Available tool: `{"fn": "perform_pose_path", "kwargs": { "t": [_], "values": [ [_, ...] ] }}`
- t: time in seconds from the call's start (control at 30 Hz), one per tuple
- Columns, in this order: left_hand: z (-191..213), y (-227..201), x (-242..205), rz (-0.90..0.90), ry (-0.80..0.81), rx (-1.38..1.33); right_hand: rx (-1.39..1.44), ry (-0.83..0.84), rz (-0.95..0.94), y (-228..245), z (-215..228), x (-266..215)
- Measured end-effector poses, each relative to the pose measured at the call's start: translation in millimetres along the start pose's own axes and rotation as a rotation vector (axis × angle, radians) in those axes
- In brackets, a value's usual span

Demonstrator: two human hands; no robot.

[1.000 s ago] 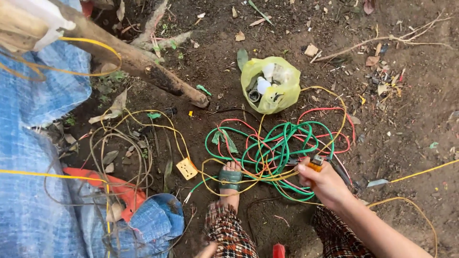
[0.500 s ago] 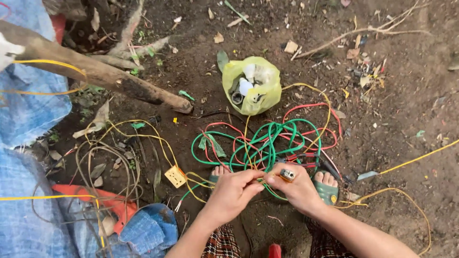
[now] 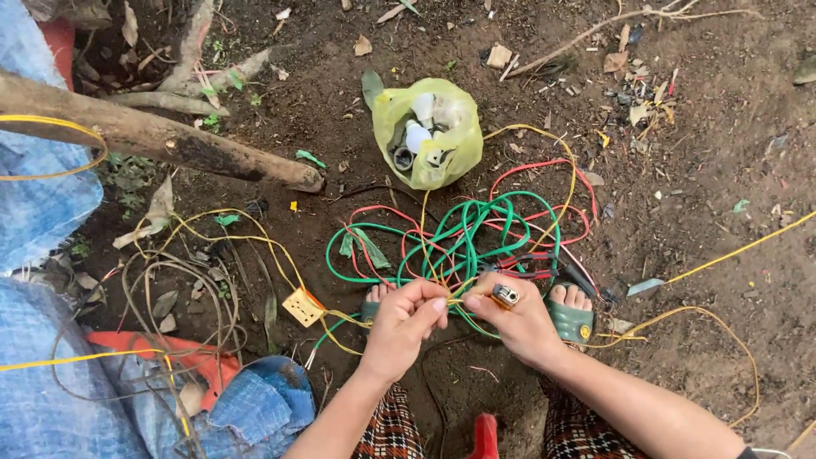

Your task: The person sits on the ground and repairs a power strip, opening its casing and using pliers to strip and twist wire ends. They connect the wires, then hold the stripped ends to a light bulb, which glows, confirming the connection works.

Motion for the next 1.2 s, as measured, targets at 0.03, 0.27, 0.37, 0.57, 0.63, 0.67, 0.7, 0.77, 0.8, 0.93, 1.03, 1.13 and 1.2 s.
{"fn": "perform_pose_path", "kwargs": {
  "t": [0.03,0.27,0.37,0.57,0.63,0.67,0.7,0.77,0.8,0.93,1.03,1.13,1.2],
  "values": [
    [-2.6,-1.9,-0.6,0.024,0.011,0.07,0.004,0.02,0.001,2.0,-1.0,0.5],
    [-1.9,-26.1,-13.2,-0.12,-0.101,0.175,-0.126,0.076,0.149,27.6,-17.6,5.2],
    [0.7,-23.5,-10.6,-0.118,-0.161,0.132,-0.305,0.067,0.445,57.1,-25.2,5.1],
    [-1.6,0.6,2.5,-0.036,-0.113,-0.202,-0.513,0.03,0.795,95.8,-38.2,1.3],
    [-0.7,0.5,4.0,-0.046,-0.141,-0.232,-0.531,0.021,0.823,98.7,-40.3,0.1],
    [1.0,0.5,4.1,-0.057,-0.169,-0.262,-0.55,0.012,0.85,101.2,-41.3,-1.5],
    [0.9,-1.0,4.1,-0.058,-0.171,-0.263,-0.548,0.014,0.851,100.4,-42.5,-1.9],
    [2.5,-1.8,5.1,-0.037,-0.192,-0.3,-0.593,-0.001,0.919,103.5,-45.6,-6.0],
    [4.8,-1.1,8.1,-0.039,-0.193,-0.299,-0.592,-0.001,0.921,101.9,-48.4,-7.5],
    [18.7,9.1,16.4,0.032,-0.217,-0.512,-0.578,0.008,0.915,89.5,-53.2,-14.4],
    [19.2,1.0,14.2,0.084,-0.122,-0.438,-0.455,0.034,0.762,83.6,-39.1,-5.0],
    [9.0,-3.3,10.1,0.071,0.063,-0.142,-0.336,0.035,0.521,77.1,-16.0,3.0],
    [-3.5,-4.7,2.8,0.059,0.174,0.041,-0.283,0.027,0.376,63.4,-1.2,7.2]
  ]
}}
Point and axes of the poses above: each hand's wrist, its own x-axis towards the middle knuckle, its own z-axis out of the back of the hand, y = z × x, the point moved 9 cm from there along x, towards the middle knuckle, and after that the axes turned 14 degrees about z, right-handed, at the moved point
